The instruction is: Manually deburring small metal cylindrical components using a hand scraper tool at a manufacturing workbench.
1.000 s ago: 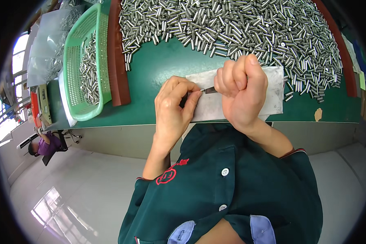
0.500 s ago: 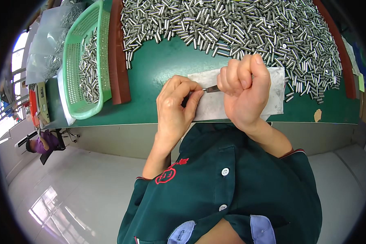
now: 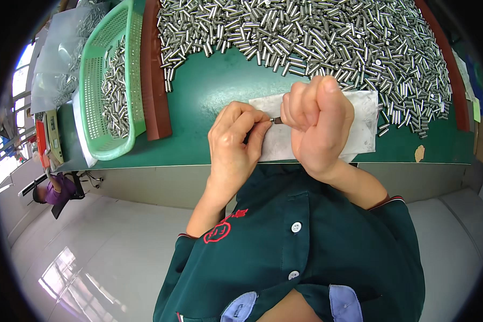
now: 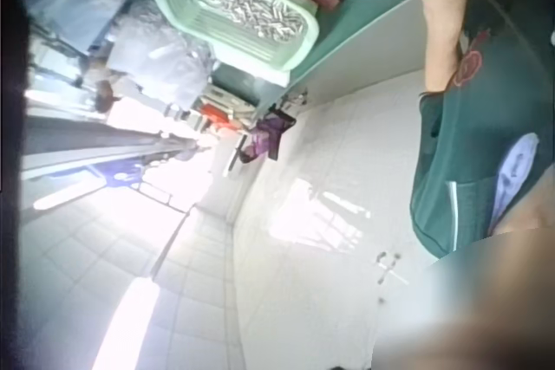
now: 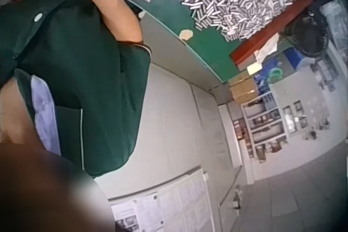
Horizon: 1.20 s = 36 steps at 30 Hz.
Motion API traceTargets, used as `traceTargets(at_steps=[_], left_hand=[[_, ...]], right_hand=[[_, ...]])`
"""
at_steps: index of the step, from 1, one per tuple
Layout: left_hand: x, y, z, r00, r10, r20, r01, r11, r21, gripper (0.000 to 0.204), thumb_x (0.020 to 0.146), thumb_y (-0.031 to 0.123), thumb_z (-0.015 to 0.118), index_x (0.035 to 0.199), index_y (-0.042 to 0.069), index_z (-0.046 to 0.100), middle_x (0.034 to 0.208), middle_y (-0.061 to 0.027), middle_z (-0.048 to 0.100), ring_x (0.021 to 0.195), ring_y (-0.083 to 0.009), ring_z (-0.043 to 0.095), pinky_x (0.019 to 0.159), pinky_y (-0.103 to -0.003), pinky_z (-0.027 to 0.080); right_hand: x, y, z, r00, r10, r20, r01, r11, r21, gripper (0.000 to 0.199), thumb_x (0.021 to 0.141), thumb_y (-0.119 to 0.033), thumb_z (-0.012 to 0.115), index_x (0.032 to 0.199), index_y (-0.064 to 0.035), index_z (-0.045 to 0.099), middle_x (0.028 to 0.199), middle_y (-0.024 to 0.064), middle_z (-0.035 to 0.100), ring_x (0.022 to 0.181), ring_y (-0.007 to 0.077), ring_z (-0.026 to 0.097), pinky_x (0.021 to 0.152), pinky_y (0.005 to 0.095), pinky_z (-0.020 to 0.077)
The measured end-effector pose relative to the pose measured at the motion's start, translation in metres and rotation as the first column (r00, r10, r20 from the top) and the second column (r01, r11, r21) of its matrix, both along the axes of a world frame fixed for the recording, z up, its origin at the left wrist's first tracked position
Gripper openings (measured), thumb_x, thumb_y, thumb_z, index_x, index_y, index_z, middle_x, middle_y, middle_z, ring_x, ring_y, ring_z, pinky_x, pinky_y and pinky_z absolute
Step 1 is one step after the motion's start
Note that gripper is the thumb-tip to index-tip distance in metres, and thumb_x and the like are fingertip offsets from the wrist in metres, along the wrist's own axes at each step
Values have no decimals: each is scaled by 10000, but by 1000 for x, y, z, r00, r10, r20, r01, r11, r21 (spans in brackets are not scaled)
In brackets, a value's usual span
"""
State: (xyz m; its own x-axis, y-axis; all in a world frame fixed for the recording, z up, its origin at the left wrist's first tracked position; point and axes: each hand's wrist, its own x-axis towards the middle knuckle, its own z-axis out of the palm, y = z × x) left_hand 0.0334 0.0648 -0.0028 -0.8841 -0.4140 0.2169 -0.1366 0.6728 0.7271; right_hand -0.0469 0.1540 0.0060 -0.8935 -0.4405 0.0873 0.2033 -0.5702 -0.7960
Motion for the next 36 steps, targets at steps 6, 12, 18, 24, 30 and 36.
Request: traceTargets(at_steps=[6, 12, 18, 24, 30, 36], left_hand=[[-1, 1, 5, 1000, 0, -8, -1, 999, -46, 103, 627, -17, 626, 700, 6, 557, 676, -88, 501, 640, -256, 506, 560, -329, 412], [0, 0, 12, 997, -76, 35, 82, 972, -220, 148, 658, -29, 585, 790, 7, 531, 744, -112, 463, 698, -282, 475, 607, -356, 401], [-2, -31, 27, 998, 42, -51, -2, 787, 617, 59, 791, 8, 516, 848, -2, 531, 779, -61, 544, 655, -91, 485, 585, -203, 404], [-22, -75, 30, 987, 158, -42, 3, 235, 972, 211, 867, 207, 427, 858, 6, 492, 773, -72, 507, 638, -110, 455, 565, -222, 393], [-51, -92, 12, 935, 355, 2, -335, 885, -323, 280, 680, 255, 659, 660, -7, 560, 465, -55, 478, 394, -208, 435, 441, -331, 364], [-56, -86, -4, 944, 331, 3, -308, 883, -355, 187, 653, 177, 650, 677, 8, 572, 511, -83, 496, 480, -248, 513, 481, -364, 397]], right_hand=[[6, -3, 0, 948, 15, -318, 8, 997, 71, 352, 908, -165, 303, 570, -67, 287, 511, -5, 255, 448, 95, 237, 419, 244, 215], [1, -1, -2, 996, 3, -84, -3, 1000, -3, 368, 906, -195, 263, 555, -86, 276, 450, 9, 259, 402, 80, 202, 379, 232, 202], [2, 3, -2, 999, -9, -40, 7, 998, -64, 356, 899, -153, 278, 551, -81, 262, 464, -7, 259, 410, 68, 219, 374, 226, 200], [2, 2, -2, 1000, -18, -5, 18, 993, -113, 357, 896, -123, 306, 548, -76, 246, 480, -19, 243, 417, 65, 241, 364, 222, 196], [1, 2, -1, 1000, -12, -3, 11, 993, -114, 352, 899, -127, 304, 555, -73, 253, 487, -14, 255, 424, 64, 250, 366, 218, 199], [1, 4, -2, 1000, 2, -7, -3, 992, -130, 350, 897, -127, 310, 556, -70, 255, 487, -12, 261, 426, 64, 255, 367, 215, 206]])
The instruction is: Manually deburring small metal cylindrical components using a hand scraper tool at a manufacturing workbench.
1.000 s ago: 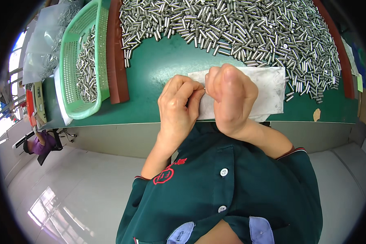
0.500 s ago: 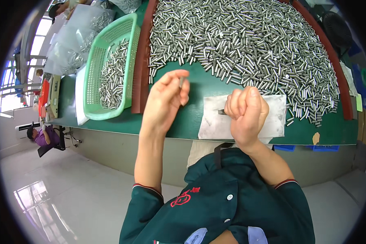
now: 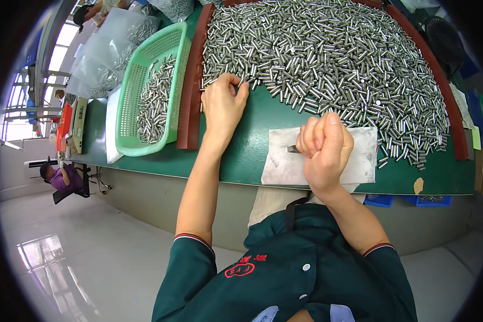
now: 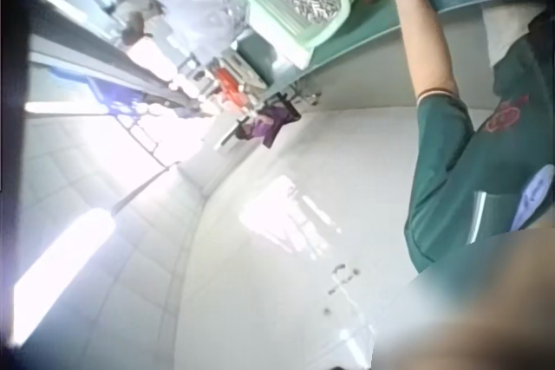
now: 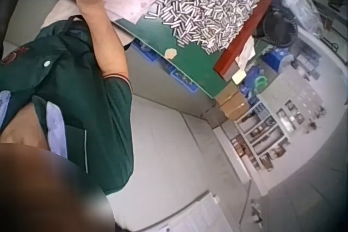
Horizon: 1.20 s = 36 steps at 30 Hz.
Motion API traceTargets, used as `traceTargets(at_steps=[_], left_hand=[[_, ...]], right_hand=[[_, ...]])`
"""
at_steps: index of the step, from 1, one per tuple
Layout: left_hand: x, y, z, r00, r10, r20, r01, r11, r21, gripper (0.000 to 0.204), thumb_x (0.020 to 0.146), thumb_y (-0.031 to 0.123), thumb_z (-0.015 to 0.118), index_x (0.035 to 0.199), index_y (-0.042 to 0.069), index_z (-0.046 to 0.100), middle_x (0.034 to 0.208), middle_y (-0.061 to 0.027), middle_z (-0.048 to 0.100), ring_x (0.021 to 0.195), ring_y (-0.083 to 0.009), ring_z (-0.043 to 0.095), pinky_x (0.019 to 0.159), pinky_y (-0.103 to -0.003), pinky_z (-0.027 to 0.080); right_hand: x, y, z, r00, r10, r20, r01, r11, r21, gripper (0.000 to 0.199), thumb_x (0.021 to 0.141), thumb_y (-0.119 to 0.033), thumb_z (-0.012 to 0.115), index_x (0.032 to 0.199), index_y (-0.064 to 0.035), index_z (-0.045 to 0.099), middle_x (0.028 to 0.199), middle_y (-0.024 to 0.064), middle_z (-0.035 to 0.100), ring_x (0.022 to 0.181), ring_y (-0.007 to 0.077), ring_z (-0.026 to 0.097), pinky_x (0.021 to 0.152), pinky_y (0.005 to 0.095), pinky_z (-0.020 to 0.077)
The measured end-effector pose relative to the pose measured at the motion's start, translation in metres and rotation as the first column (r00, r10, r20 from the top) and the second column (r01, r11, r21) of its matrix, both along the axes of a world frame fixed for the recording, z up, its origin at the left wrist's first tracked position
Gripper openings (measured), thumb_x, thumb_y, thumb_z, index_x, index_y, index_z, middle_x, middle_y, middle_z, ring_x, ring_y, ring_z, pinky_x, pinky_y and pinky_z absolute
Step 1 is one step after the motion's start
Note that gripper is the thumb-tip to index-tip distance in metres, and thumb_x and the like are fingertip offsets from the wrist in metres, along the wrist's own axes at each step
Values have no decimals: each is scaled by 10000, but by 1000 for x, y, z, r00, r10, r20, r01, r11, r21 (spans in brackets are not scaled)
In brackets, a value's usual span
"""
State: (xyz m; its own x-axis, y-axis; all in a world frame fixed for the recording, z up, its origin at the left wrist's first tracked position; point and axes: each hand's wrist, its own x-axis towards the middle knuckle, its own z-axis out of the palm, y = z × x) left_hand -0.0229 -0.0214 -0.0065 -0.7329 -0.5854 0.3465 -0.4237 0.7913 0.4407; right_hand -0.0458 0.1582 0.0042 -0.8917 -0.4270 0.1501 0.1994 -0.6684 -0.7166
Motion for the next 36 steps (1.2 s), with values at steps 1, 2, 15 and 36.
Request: traceTargets(at_steps=[1, 2, 15, 36], left_hand=[[0, 0, -1, 1000, -5, -17, 5, 1000, -16, 158, 653, 153, 639, 675, 12, 570, 509, -80, 487, 479, -251, 507, 477, -363, 395], [-1, 0, -1, 1000, -9, -16, 9, 1000, -17, 158, 653, 153, 639, 675, 12, 570, 509, -80, 487, 479, -251, 507, 477, -363, 395], [6, -5, -2, 982, -190, -6, 181, 945, -273, 54, 680, 40, 583, 719, 9, 562, 673, -138, 503, 606, -307, 517, 536, -381, 413], [15, 12, 16, 890, -228, -394, 447, 602, 661, 143, 805, -3, 501, 930, -16, 570, 834, -77, 608, 776, -107, 557, 688, -208, 430]], right_hand=[[0, 0, 0, 1000, -4, 2, 4, 1000, -2, 350, 897, -127, 310, 556, -70, 255, 487, -12, 261, 426, 64, 255, 367, 215, 206], [0, 0, -1, 1000, -6, -6, 6, 1000, 6, 350, 896, -127, 311, 555, -70, 256, 488, -12, 262, 425, 63, 257, 367, 215, 207], [0, -2, 1, 1000, -14, -8, 14, 999, 38, 359, 890, -136, 311, 541, -74, 253, 471, -14, 266, 418, 62, 262, 370, 214, 204], [-2, 1, 1, 999, 33, 33, -34, 999, 38, 359, 891, -134, 296, 540, -61, 284, 479, 1, 285, 431, 77, 261, 391, 229, 210]])
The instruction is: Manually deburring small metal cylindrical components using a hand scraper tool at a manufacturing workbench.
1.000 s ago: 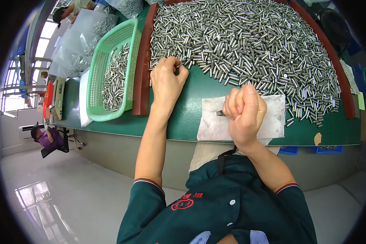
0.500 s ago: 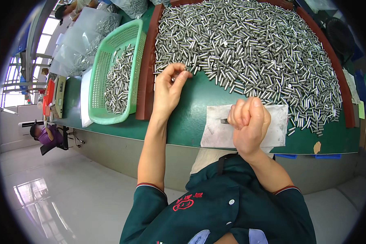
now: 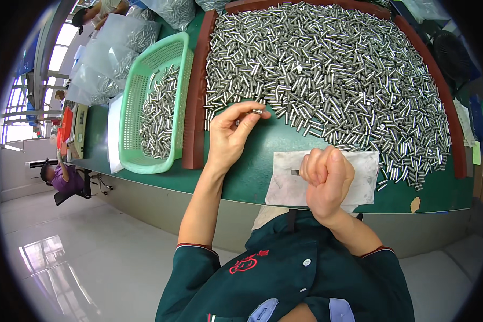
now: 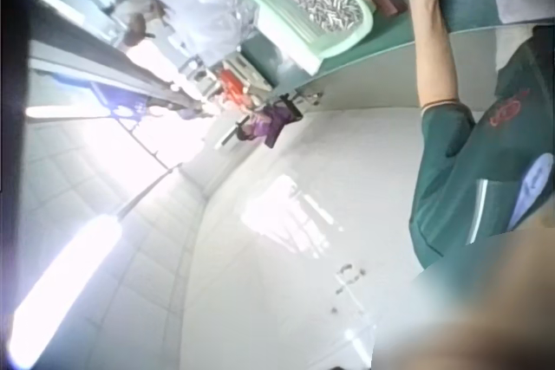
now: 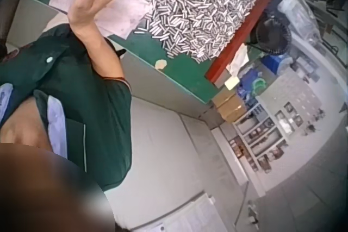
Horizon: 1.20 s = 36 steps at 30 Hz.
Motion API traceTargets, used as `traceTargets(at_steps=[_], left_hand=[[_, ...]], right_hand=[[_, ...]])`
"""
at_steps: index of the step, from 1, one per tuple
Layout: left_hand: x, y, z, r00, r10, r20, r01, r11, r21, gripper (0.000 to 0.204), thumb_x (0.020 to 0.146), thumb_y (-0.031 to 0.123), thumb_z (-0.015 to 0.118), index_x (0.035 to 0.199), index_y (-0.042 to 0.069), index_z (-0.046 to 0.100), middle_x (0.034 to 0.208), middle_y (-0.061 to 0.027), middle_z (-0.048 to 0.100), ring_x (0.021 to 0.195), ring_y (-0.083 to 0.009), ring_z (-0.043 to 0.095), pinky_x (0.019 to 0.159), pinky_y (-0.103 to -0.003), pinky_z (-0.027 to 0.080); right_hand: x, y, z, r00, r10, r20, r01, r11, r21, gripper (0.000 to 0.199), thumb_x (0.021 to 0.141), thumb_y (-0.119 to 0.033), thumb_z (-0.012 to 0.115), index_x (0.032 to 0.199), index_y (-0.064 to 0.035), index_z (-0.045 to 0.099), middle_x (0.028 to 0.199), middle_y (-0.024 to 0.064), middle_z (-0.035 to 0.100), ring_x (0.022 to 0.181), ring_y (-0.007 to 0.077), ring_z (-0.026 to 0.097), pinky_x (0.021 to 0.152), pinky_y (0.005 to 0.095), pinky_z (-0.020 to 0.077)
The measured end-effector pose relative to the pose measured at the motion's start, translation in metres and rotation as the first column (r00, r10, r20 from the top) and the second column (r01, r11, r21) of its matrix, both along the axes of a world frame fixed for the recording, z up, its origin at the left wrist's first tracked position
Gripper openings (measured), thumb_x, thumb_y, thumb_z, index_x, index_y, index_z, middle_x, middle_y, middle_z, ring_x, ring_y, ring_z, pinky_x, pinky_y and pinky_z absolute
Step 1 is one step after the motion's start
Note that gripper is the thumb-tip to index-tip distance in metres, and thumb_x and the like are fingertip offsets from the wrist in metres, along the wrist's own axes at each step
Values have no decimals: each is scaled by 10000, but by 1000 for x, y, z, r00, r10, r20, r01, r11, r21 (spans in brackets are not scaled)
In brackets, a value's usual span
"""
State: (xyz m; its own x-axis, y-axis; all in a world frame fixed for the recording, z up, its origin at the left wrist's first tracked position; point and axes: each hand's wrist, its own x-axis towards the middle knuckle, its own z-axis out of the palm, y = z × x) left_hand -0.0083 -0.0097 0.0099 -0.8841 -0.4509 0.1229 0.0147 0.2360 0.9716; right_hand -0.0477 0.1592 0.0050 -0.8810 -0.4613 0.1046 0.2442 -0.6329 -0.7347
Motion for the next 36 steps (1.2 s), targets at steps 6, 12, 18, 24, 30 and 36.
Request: traceTargets(at_steps=[6, 12, 18, 24, 30, 36], left_hand=[[-3, -1, -3, 1000, -22, 10, 21, 997, 69, 128, 810, -7, 487, 913, -15, 564, 868, -81, 602, 798, -116, 554, 706, -214, 422], [-2, -9, -10, 999, 2, 39, -5, 997, 74, 118, 817, 32, 502, 905, 3, 575, 852, -58, 603, 715, -67, 515, 595, -179, 388], [-3, -9, -12, 999, 14, 52, -15, 1000, 23, 126, 826, 62, 501, 912, 8, 576, 809, -42, 598, 601, -26, 438, 500, -158, 331], [2, -16, -12, 999, -43, 3, 35, 860, 509, 207, 867, 102, 419, 973, -38, 530, 753, -109, 580, 440, -21, 272, 402, -163, 252], [5, -24, -4, 991, -130, -4, 88, 650, 755, 269, 863, 138, 423, 1012, -76, 490, 805, -158, 591, 429, -14, 280, 384, -144, 240], [7, -24, -6, 990, -142, 7, 75, 564, 822, 301, 860, 118, 395, 1066, -97, 443, 843, -176, 584, 442, -17, 285, 390, -143, 245]], right_hand=[[1, 1, -1, 994, 3, -108, 0, 1000, 27, 358, 893, -149, 301, 546, -61, 295, 472, 4, 290, 425, 81, 246, 396, 237, 210], [4, 3, 0, 982, 37, -183, -23, 997, 74, 358, 895, -158, 287, 551, -63, 299, 478, 8, 297, 429, 85, 233, 413, 246, 220], [2, 3, 3, 966, 54, -252, -31, 995, 94, 348, 889, -137, 288, 551, -54, 311, 483, 9, 301, 433, 91, 251, 414, 247, 224], [2, 4, 1, 968, 73, -242, -50, 994, 100, 343, 887, -139, 285, 555, -57, 316, 486, 13, 303, 438, 95, 258, 420, 252, 234], [4, 2, 1, 976, 65, -208, -46, 994, 95, 343, 886, -158, 282, 556, -68, 296, 484, 15, 294, 434, 93, 229, 422, 249, 225], [5, 0, -2, 993, -19, -120, 19, 1000, -1, 348, 870, -122, 319, 532, -41, 323, 473, 18, 315, 419, 94, 288, 387, 245, 223]])
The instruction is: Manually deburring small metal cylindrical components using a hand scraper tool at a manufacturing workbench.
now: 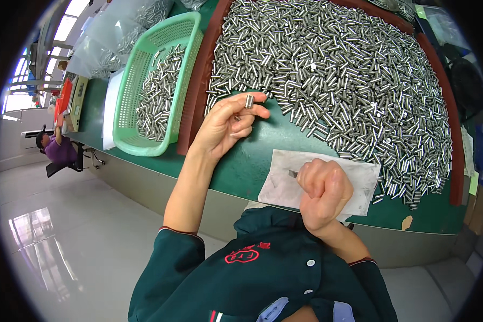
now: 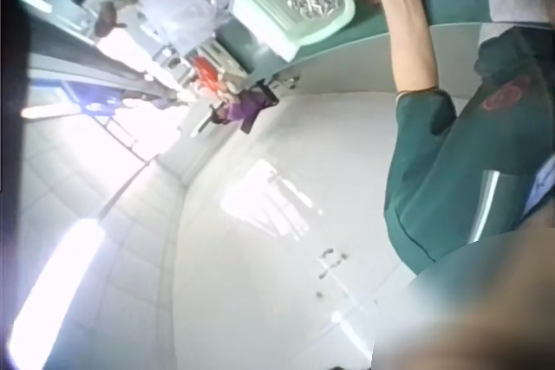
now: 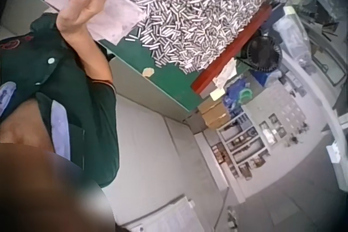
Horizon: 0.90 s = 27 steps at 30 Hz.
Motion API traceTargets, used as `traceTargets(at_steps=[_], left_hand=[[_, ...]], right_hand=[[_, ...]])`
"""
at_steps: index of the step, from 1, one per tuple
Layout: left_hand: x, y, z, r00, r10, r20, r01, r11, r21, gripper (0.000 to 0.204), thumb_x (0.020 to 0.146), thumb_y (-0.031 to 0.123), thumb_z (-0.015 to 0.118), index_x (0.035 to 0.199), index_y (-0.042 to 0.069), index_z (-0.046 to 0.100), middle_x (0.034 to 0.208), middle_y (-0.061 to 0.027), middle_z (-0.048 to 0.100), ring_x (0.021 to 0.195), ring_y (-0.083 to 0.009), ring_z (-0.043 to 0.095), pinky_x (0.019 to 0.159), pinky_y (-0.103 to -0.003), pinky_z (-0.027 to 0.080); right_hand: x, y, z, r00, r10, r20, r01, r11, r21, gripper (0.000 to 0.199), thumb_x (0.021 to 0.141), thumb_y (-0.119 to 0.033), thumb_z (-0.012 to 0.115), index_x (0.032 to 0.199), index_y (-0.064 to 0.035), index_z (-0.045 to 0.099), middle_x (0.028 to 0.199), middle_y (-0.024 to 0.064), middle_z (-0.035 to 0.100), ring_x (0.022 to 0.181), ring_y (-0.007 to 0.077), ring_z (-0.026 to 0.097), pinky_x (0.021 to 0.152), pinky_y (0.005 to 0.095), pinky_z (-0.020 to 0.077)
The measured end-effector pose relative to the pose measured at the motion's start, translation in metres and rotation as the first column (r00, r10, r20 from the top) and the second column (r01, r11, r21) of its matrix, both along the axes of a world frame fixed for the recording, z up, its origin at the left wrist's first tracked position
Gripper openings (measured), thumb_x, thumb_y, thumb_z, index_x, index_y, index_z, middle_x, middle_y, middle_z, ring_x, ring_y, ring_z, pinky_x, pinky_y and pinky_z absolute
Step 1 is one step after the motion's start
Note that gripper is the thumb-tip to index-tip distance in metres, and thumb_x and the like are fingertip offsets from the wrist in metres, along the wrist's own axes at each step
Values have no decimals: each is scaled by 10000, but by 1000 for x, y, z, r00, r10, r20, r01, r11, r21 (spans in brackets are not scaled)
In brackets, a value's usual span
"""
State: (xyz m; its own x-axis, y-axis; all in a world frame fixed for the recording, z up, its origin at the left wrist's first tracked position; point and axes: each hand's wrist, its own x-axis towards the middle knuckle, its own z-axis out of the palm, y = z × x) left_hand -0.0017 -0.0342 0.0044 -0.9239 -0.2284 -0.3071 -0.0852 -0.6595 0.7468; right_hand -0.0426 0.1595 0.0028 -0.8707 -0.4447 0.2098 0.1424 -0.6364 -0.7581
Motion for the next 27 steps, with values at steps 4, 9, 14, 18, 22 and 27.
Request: traceTargets(at_steps=[4, 9, 14, 18, 22, 27], left_hand=[[0, 1, 1, 999, -34, -19, 35, 998, 51, 309, 863, 145, 382, 1063, -81, 450, 862, -185, 579, 463, -28, 306, 410, -149, 274], [1, 5, 0, 999, -7, -48, 12, 996, 94, 269, 882, 231, 346, 855, -1, 479, 860, -199, 567, 533, -77, 372, 488, -199, 344], [-2, 6, -7, 996, 81, -44, -92, 927, -362, 315, 879, 217, 425, 622, 38, 456, 601, -28, 488, 467, -72, 345, 440, -193, 279], [-15, 33, -8, 984, 171, -51, -86, 202, -976, 103, 719, 90, 636, 685, 9, 584, 458, 14, 371, 431, -33, 323, 395, -213, 259], [-24, 39, -11, 993, 89, -75, -69, -73, -995, 111, 659, 109, 672, 723, 46, 607, 429, -43, 381, 368, -141, 371, 382, -288, 292], [-28, 44, -9, 996, 82, -27, -17, -120, -993, 110, 667, 110, 657, 731, 42, 599, 432, -53, 414, 366, -182, 384, 389, -312, 315]], right_hand=[[-2, 0, 3, 998, -10, 59, 8, 999, 33, 368, 893, -164, 295, 543, -53, 309, 480, 13, 302, 438, 89, 269, 404, 239, 229], [-7, 0, 3, 997, 30, 74, -34, 997, 62, 385, 922, -252, 249, 575, -88, 273, 468, 2, 256, 407, 78, 171, 394, 236, 194], [-8, 0, 3, 999, 17, 47, -21, 997, 69, 383, 922, -246, 249, 574, -87, 270, 464, 4, 264, 407, 76, 170, 392, 235, 193], [-8, 0, 2, 995, 14, 102, -19, 999, 41, 367, 908, -206, 266, 564, -80, 282, 471, 6, 283, 421, 74, 211, 394, 230, 206], [-7, 0, 6, 986, 29, 163, -32, 999, 16, 354, 893, -169, 286, 553, -71, 293, 477, 7, 300, 437, 73, 252, 401, 225, 221], [-8, 1, 6, 987, 13, 160, -18, 999, 31, 355, 894, -172, 288, 554, -69, 293, 473, 12, 309, 438, 70, 247, 401, 223, 218]])
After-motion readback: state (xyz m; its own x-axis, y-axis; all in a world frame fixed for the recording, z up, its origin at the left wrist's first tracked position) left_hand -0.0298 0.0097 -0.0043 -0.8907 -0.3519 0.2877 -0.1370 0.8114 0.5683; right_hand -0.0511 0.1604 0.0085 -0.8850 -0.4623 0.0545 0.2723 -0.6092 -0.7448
